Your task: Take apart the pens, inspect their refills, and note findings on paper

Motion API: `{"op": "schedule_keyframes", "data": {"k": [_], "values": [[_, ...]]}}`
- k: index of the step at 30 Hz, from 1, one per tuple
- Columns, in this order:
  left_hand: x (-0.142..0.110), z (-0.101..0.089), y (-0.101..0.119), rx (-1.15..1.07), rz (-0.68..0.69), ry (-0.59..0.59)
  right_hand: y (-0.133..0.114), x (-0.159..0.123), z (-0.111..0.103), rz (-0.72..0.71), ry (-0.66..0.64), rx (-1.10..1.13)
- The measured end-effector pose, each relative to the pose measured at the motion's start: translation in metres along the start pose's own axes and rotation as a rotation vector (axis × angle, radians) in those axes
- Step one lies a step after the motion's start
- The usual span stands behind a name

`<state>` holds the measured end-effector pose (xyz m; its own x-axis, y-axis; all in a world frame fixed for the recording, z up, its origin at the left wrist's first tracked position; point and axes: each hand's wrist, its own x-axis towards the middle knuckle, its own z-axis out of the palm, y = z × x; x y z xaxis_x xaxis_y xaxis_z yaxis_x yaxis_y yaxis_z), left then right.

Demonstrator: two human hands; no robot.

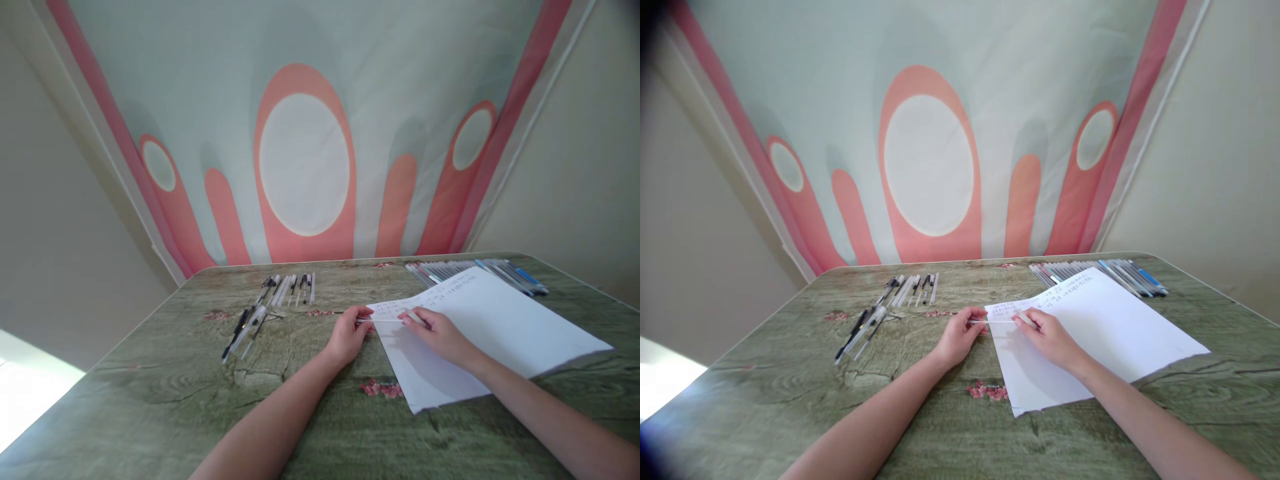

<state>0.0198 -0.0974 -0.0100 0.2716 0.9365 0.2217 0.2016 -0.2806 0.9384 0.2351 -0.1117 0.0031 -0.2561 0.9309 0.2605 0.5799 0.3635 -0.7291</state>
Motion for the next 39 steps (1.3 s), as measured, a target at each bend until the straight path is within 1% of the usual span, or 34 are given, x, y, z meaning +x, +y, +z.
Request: {"op": "schedule_keyframes", "data": {"k": [2,4,6,7,12,15,19,22,24,26,29,31,34,39], "values": [[0.0,0.0,0.001,0.011,0.005,-0.003,0.003,0.0,0.002,0.033,0.023,-0.008],[0.001,0.0,0.0,0.002,0.003,-0.001,0.004,0.0,0.002,0.062,0.081,-0.017],[0.001,0.0,-0.001,-0.018,-0.003,0.02,0.002,-0.001,0.001,0.076,0.14,-0.027],[0.002,-0.001,-0.002,-0.027,-0.009,0.036,0.0,-0.001,0.0,0.075,0.149,-0.031],[0.005,-0.004,-0.005,-0.073,-0.055,0.115,-0.005,-0.003,0.001,0.077,0.108,-0.063],[0.004,0.0,-0.001,-0.194,-0.124,0.154,0.001,-0.002,0.004,0.122,0.016,-0.101],[0.0,0.012,0.008,-0.523,-0.292,0.144,0.004,-0.002,0.003,0.111,-0.134,-0.118],[-0.003,0.019,0.013,-0.636,-0.334,0.133,-0.009,-0.007,0.002,0.065,-0.275,-0.082],[-0.003,0.021,0.014,-0.651,-0.333,0.144,-0.024,-0.013,0.003,0.034,-0.373,-0.036],[-0.003,0.021,0.014,-0.657,-0.335,0.149,-0.039,-0.019,0.008,0.002,-0.437,0.003],[-0.002,0.021,0.013,-0.65,-0.339,0.155,-0.059,-0.028,0.019,-0.071,-0.432,-0.103],[-0.002,0.022,0.012,-0.635,-0.335,0.159,-0.067,-0.033,0.026,-0.114,-0.443,-0.178],[-0.003,0.023,0.011,-0.614,-0.318,0.164,-0.074,-0.036,0.032,-0.139,-0.487,-0.246],[-0.003,0.023,0.009,-0.583,-0.298,0.139,-0.078,-0.044,0.03,-0.119,-0.517,-0.387]]}}
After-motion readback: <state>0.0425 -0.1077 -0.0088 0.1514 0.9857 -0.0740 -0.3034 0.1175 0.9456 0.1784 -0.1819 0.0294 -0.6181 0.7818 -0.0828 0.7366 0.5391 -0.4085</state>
